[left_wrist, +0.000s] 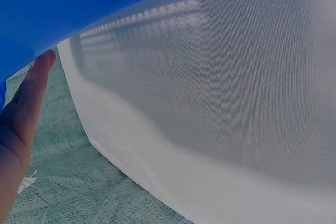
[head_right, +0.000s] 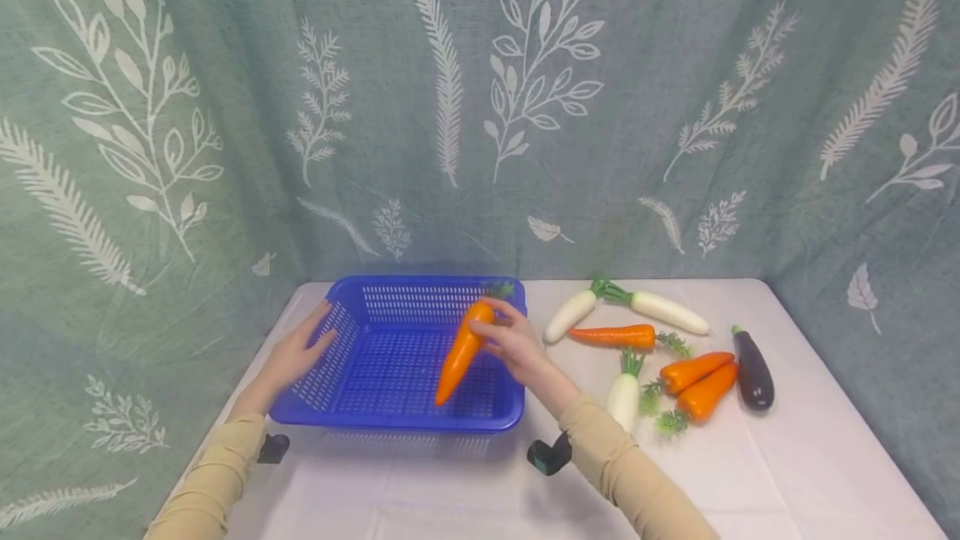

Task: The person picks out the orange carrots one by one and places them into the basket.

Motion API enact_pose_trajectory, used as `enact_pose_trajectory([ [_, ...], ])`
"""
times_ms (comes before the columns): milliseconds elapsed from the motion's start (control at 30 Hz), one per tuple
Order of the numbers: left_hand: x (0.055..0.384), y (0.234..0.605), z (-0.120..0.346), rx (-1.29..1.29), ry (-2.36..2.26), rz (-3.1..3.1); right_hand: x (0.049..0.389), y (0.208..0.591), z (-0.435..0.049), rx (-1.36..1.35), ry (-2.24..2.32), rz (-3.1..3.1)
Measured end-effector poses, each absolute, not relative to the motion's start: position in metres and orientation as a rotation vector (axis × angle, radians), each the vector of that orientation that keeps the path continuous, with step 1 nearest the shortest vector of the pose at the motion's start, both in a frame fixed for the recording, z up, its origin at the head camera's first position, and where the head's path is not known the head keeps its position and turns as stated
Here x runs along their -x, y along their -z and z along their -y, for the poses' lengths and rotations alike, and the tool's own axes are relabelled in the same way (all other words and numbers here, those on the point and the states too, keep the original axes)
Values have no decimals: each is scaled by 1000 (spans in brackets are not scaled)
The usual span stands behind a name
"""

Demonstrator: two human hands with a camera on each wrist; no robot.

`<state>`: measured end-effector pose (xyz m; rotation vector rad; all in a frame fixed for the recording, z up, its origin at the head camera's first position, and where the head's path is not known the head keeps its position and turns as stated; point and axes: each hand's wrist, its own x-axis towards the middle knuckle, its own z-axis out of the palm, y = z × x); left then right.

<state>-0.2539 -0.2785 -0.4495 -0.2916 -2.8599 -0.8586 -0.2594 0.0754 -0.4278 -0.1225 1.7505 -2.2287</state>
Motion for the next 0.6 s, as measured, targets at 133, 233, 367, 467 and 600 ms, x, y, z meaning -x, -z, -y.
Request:
enact_pose_trajectory([
  [133,253,448,278,288,870,2863,259,432,-66,69,2244,-1763],
  [233,253,447,278,277,871,2874,260,436,-61,26,2263,-1762],
  [367,253,448,278,273,866,2873,261,439,-54,2,2291,-1751],
  [467,254,448,278,280,865,2868,261,441,-47,-9,2310,-1745],
  [600,254,447,279,288,859,2872,259,443,-38,-29,2323,-1755],
])
